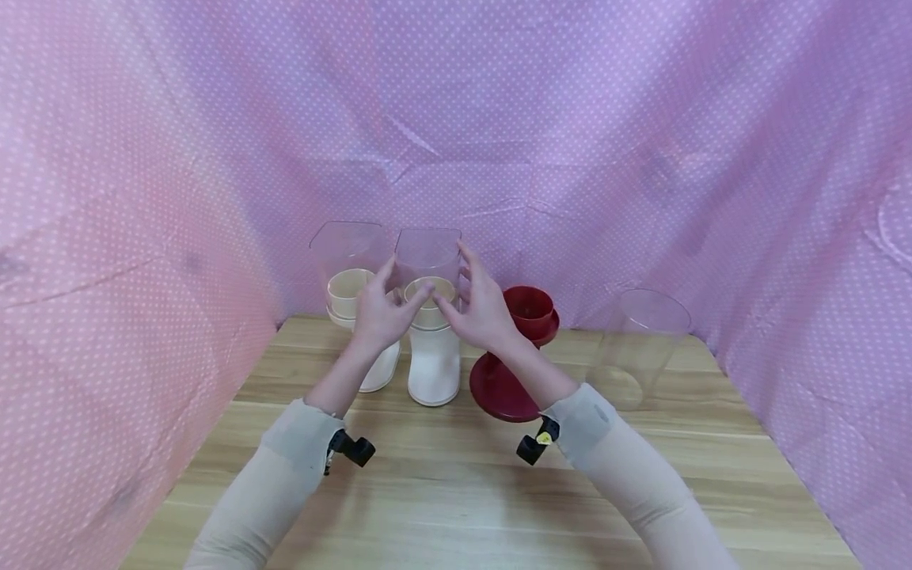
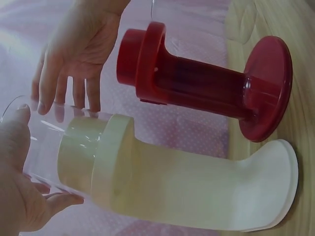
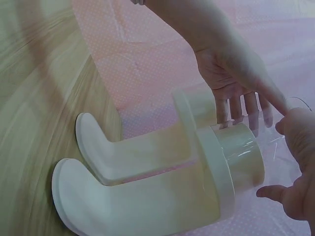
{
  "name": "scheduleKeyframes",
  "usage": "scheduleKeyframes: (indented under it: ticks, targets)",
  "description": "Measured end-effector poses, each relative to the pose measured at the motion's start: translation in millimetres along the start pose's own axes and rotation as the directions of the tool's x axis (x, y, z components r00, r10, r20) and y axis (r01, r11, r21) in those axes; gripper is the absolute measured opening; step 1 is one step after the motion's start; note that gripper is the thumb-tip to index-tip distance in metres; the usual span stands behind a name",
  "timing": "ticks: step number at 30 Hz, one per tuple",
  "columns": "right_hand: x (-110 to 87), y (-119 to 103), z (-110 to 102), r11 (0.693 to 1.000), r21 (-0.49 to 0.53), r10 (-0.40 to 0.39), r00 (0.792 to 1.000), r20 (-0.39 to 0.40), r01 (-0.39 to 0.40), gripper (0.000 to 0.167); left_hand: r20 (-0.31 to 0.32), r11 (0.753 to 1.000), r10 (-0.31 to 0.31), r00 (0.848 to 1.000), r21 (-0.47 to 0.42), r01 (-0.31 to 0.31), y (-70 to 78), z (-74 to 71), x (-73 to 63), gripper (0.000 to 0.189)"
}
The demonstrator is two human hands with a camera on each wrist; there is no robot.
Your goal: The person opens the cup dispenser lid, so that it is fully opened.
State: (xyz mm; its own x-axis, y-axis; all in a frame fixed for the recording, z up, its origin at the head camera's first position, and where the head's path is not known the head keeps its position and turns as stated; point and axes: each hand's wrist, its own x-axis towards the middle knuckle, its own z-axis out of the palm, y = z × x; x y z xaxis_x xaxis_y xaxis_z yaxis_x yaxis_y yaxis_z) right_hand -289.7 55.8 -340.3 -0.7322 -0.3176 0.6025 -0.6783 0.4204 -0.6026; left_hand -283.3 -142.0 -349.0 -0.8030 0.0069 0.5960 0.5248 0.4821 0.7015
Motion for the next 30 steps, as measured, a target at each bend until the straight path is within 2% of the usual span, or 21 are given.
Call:
scheduleKeyframes:
  ticks: [5, 15, 19, 23, 26, 30]
  targets:
    - [-6.5, -17.0, -18.1, 0.999, 0.026, -0.027, 0.999, -0.021, 0.028, 0.09, -0.038, 0.995, 0.093, 0.995, 0.04, -0.092, 23.5, -9.2, -2.9, 0.063]
    - [-32.4, -52.6, -66.7, 0.996, 0.045, -0.074, 0.996, -0.043, 0.076, 0.087, -0.028, 0.976, 0.193, 0.981, 0.112, -0.189, 80.3, -25.3, -24.2, 0.08]
    - [-47.0, -62.3, -86.9, 0.994, 0.01, -0.107, 0.992, -0.065, 0.108, 0.087, -0.001, 0.972, 0.224, 0.975, 0.07, -0.223, 98.3, -25.6, -35.8, 0.08]
    - [-63.2, -69.2, -105.8, 0.993, -0.044, -0.112, 0.99, -0.081, 0.109, 0.09, 0.05, 0.966, 0.256, 0.965, -0.037, -0.255, 112.3, -21.9, -45.8, 0.08]
    - [-74.8, -71.6, -117.1, 0.992, -0.066, -0.11, 0.989, -0.1, 0.104, 0.093, 0.067, 0.956, 0.287, 0.955, -0.082, -0.282, 118.5, -16.6, -51.5, 0.081]
    - [-88.6, -71.8, -127.2, 0.992, -0.058, -0.122, 0.985, -0.122, 0.115, 0.096, 0.068, 0.944, 0.324, 0.943, -0.093, -0.318, 121.4, -7.5, -57.9, 0.081]
